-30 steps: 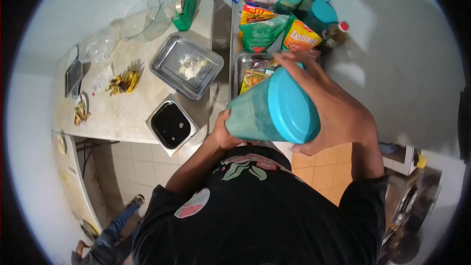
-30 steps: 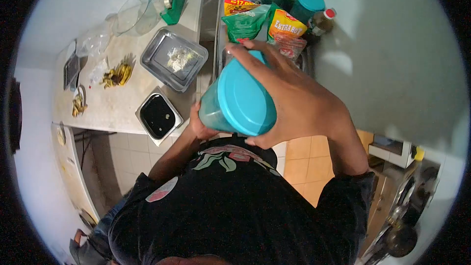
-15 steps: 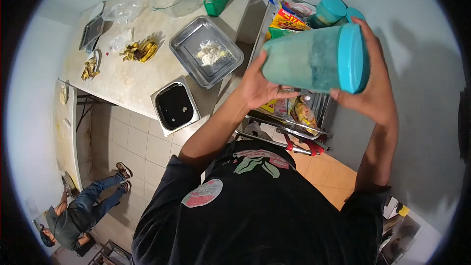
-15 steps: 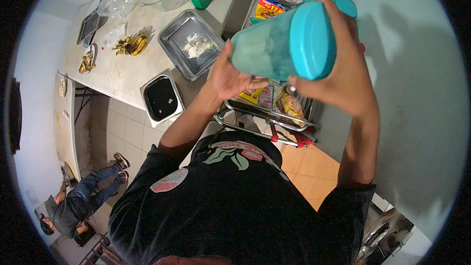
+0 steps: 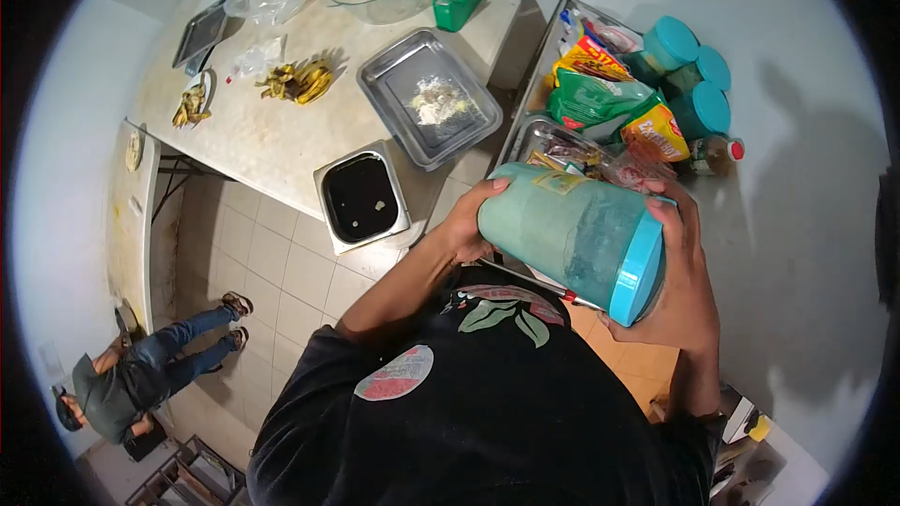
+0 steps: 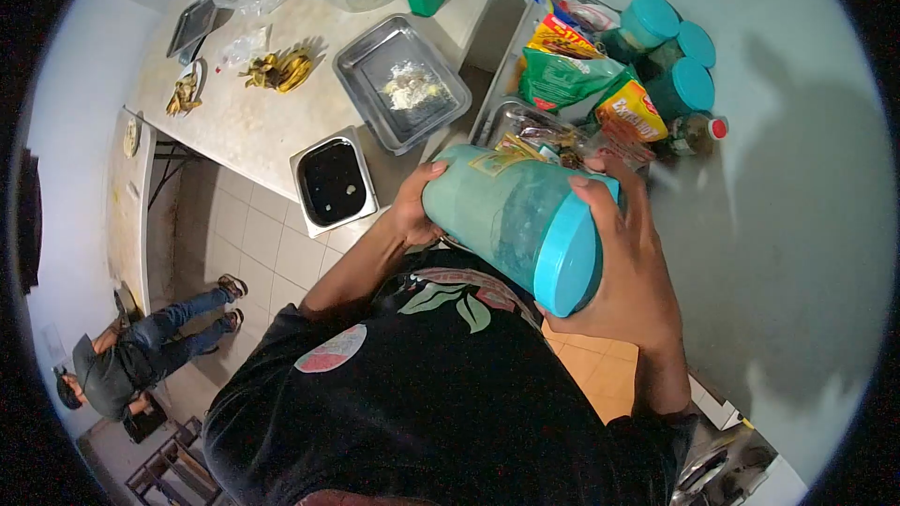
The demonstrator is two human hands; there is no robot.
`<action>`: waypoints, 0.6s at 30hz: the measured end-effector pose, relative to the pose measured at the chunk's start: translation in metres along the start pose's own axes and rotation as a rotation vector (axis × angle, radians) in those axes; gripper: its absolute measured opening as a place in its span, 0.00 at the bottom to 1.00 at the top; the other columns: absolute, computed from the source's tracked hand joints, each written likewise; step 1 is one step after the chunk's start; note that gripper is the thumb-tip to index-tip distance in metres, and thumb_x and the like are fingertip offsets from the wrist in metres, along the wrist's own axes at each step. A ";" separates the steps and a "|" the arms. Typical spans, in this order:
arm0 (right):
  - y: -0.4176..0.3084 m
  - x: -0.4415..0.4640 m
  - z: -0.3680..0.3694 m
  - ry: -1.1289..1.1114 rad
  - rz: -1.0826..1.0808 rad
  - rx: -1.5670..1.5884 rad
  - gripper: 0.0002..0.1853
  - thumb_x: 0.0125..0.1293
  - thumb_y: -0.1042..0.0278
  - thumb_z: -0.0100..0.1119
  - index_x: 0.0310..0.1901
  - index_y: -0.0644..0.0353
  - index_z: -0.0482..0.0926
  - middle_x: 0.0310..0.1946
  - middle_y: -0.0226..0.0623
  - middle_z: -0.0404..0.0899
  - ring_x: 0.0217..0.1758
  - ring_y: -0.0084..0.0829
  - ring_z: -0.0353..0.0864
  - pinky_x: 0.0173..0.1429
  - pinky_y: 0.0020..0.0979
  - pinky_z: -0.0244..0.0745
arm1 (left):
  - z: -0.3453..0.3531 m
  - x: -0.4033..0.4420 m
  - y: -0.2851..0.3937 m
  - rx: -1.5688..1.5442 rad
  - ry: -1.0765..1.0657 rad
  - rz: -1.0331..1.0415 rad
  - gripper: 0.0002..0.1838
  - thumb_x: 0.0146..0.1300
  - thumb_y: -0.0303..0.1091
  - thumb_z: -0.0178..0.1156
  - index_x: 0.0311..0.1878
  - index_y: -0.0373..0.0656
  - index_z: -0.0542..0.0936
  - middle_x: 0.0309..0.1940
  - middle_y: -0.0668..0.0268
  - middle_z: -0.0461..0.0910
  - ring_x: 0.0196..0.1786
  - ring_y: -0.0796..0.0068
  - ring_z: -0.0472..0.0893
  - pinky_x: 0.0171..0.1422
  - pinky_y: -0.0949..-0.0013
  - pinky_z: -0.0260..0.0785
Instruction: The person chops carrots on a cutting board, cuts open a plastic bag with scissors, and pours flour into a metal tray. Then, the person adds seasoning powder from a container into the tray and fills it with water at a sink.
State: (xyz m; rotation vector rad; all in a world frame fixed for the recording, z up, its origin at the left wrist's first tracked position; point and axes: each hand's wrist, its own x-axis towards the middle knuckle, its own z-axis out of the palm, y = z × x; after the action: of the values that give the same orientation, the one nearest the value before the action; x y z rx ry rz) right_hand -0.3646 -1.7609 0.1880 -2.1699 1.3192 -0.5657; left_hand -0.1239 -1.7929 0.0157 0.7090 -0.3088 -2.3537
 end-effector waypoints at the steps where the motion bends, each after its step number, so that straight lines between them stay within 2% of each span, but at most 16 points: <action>1: -0.003 0.002 0.002 -0.004 0.004 0.004 0.59 0.23 0.63 0.80 0.65 0.49 0.59 0.66 0.50 0.54 0.69 0.57 0.57 0.68 0.54 0.60 | -0.003 -0.003 0.002 -0.003 0.000 -0.025 0.35 0.62 0.57 0.53 0.65 0.41 0.66 0.56 0.56 0.76 0.54 0.62 0.80 0.55 0.56 0.76; 5: -0.004 0.010 0.014 -0.024 -0.024 -0.002 0.60 0.26 0.57 0.82 0.66 0.52 0.57 0.67 0.52 0.51 0.70 0.59 0.54 0.69 0.56 0.57 | -0.002 -0.012 -0.001 -0.108 -0.019 -0.062 0.36 0.61 0.57 0.54 0.65 0.42 0.66 0.58 0.57 0.75 0.56 0.61 0.78 0.59 0.55 0.73; 8: -0.015 0.007 0.026 -0.049 0.060 -0.038 0.59 0.30 0.52 0.81 0.66 0.55 0.56 0.68 0.54 0.49 0.70 0.61 0.51 0.70 0.57 0.55 | -0.009 -0.015 -0.022 -0.212 -0.001 -0.038 0.36 0.60 0.57 0.54 0.66 0.42 0.66 0.60 0.57 0.73 0.61 0.60 0.75 0.65 0.53 0.66; 9: -0.017 0.008 0.029 -0.041 0.065 -0.059 0.55 0.36 0.49 0.78 0.67 0.55 0.57 0.66 0.55 0.52 0.69 0.61 0.53 0.68 0.56 0.56 | -0.011 -0.016 -0.026 -0.247 -0.052 -0.050 0.37 0.58 0.58 0.54 0.66 0.44 0.65 0.62 0.56 0.71 0.64 0.58 0.71 0.70 0.51 0.60; 13: -0.005 0.006 0.046 0.012 0.120 -0.025 0.51 0.42 0.48 0.72 0.69 0.52 0.58 0.63 0.58 0.56 0.65 0.63 0.60 0.64 0.55 0.60 | -0.015 -0.025 -0.029 -0.218 0.011 -0.032 0.38 0.57 0.59 0.55 0.67 0.46 0.65 0.63 0.56 0.69 0.65 0.56 0.70 0.70 0.47 0.58; 16: 0.001 0.005 0.053 0.025 0.167 0.022 0.51 0.43 0.47 0.72 0.69 0.51 0.57 0.63 0.59 0.56 0.63 0.63 0.62 0.64 0.55 0.61 | -0.011 -0.032 -0.025 -0.180 0.096 -0.034 0.40 0.58 0.60 0.54 0.68 0.47 0.63 0.65 0.56 0.67 0.66 0.54 0.68 0.70 0.43 0.56; 18: -0.001 0.004 0.050 0.017 0.174 0.020 0.52 0.42 0.51 0.73 0.69 0.52 0.56 0.63 0.59 0.56 0.63 0.61 0.63 0.64 0.54 0.61 | -0.016 -0.028 -0.023 -0.187 0.048 -0.015 0.38 0.59 0.61 0.52 0.67 0.47 0.65 0.64 0.57 0.68 0.66 0.55 0.68 0.70 0.45 0.57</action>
State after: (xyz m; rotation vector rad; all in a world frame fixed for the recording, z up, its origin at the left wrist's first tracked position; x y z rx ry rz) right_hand -0.3320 -1.7531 0.1504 -2.0133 1.4876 -0.5274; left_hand -0.1094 -1.7577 0.0050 0.6779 -0.0608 -2.3382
